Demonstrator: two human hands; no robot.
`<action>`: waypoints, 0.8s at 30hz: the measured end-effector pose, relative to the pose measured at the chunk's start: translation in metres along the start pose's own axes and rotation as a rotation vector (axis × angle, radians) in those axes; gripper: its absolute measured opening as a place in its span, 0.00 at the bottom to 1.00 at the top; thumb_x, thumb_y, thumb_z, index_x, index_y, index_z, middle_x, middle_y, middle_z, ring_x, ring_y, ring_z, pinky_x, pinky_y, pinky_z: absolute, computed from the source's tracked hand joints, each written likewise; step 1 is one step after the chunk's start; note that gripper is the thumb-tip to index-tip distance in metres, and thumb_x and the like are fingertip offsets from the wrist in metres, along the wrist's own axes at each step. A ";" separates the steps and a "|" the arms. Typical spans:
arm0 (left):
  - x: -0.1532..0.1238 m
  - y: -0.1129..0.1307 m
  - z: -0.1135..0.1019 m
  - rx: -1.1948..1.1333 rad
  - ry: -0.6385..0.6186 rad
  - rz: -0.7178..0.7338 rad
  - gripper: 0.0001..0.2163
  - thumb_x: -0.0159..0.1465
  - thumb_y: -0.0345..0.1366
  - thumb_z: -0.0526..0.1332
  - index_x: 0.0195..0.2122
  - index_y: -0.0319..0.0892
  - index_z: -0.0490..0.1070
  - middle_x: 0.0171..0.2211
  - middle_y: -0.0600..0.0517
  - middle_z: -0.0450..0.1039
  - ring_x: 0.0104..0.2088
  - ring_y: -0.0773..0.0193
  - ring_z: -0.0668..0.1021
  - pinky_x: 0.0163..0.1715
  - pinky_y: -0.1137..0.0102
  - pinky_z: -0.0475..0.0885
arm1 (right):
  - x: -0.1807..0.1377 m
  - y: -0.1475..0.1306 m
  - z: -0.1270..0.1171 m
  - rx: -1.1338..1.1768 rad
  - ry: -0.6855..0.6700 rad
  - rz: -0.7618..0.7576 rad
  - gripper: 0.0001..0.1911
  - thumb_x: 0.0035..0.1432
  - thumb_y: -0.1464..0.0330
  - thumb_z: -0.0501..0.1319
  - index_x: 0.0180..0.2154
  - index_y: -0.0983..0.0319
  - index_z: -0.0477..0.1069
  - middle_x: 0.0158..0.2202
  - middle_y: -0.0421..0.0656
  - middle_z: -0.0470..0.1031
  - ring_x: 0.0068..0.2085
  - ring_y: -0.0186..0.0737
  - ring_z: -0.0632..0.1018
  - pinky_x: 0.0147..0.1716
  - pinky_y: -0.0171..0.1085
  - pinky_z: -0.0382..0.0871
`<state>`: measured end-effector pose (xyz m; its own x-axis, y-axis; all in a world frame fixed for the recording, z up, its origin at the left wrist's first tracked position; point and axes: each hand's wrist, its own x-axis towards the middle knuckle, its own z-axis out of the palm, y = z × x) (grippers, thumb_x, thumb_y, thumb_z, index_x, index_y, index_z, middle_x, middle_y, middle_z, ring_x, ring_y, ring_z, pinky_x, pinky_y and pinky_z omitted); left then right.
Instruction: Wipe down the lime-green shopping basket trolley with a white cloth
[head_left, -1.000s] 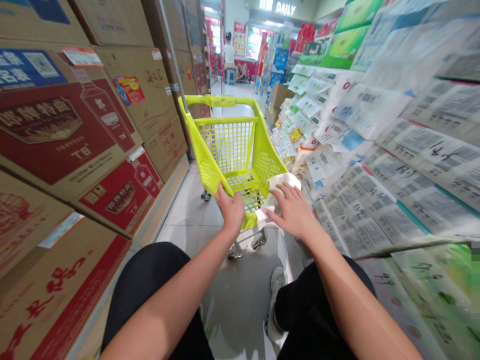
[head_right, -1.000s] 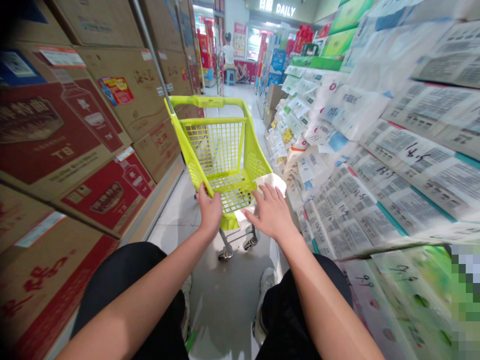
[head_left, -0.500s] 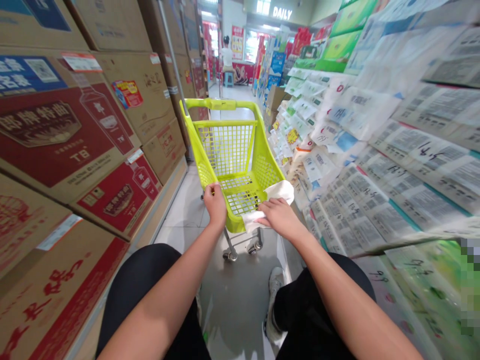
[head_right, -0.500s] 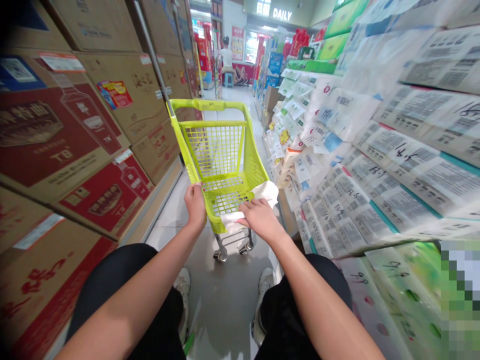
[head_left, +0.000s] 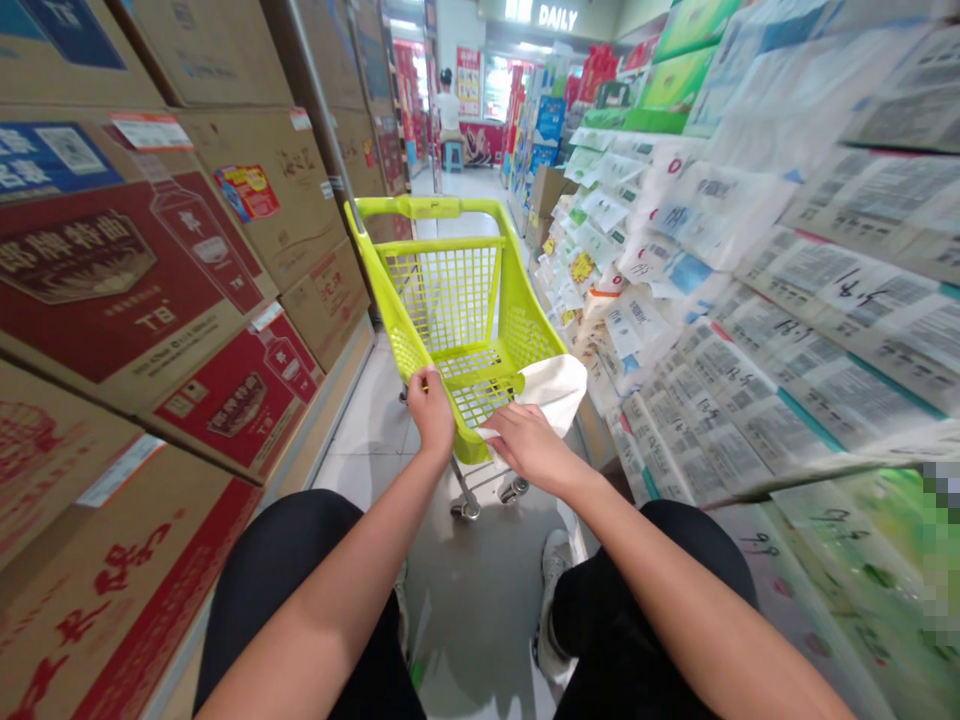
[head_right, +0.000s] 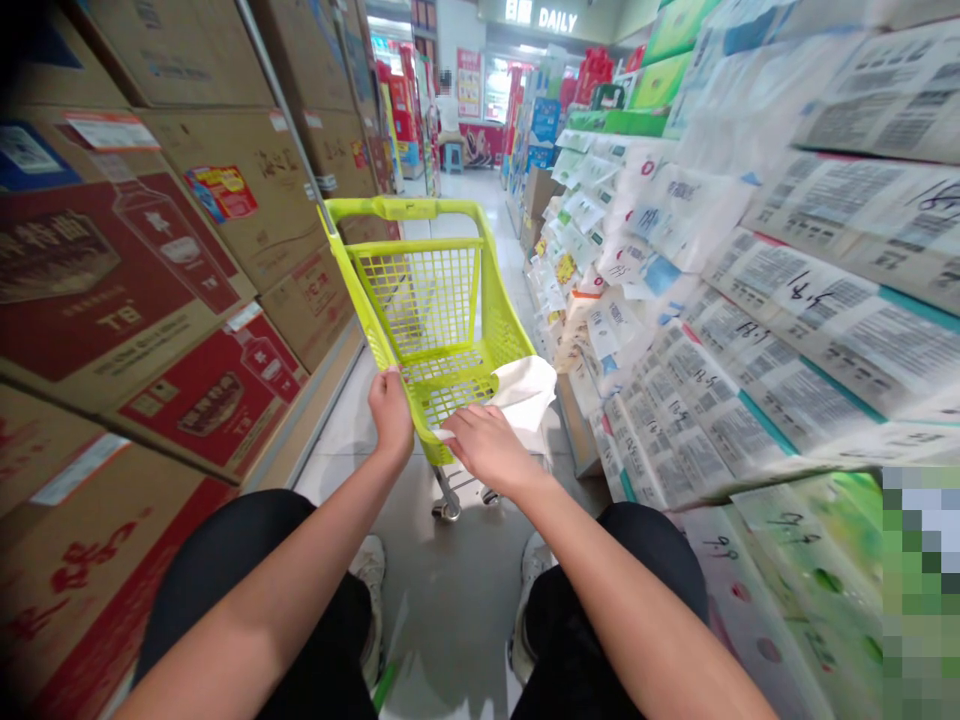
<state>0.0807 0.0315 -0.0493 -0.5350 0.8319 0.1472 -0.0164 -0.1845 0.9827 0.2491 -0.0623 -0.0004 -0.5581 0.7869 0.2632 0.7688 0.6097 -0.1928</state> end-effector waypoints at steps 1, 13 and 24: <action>0.000 0.000 0.000 -0.003 0.002 -0.002 0.11 0.69 0.44 0.55 0.36 0.44 0.70 0.34 0.52 0.73 0.42 0.59 0.77 0.49 0.64 0.71 | 0.002 -0.001 0.002 -0.003 0.011 0.010 0.08 0.72 0.67 0.59 0.49 0.62 0.73 0.45 0.48 0.78 0.49 0.46 0.74 0.48 0.41 0.60; -0.005 0.005 -0.002 0.058 0.027 -0.031 0.09 0.70 0.42 0.58 0.35 0.46 0.60 0.35 0.53 0.69 0.38 0.61 0.74 0.44 0.65 0.69 | 0.011 -0.013 0.010 -0.104 0.039 -0.055 0.11 0.75 0.63 0.56 0.45 0.62 0.74 0.42 0.47 0.79 0.45 0.46 0.75 0.44 0.41 0.60; -0.010 0.018 -0.010 0.116 -0.287 -0.057 0.09 0.67 0.40 0.63 0.35 0.45 0.63 0.32 0.55 0.69 0.35 0.62 0.74 0.43 0.66 0.69 | -0.004 0.031 -0.020 -0.029 -0.106 -0.112 0.17 0.75 0.56 0.54 0.38 0.58 0.74 0.38 0.43 0.80 0.46 0.45 0.77 0.59 0.45 0.57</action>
<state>0.0772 0.0146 -0.0344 -0.2753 0.9561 0.1008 0.0660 -0.0858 0.9941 0.2815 -0.0482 0.0119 -0.6695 0.7206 0.1802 0.7076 0.6925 -0.1405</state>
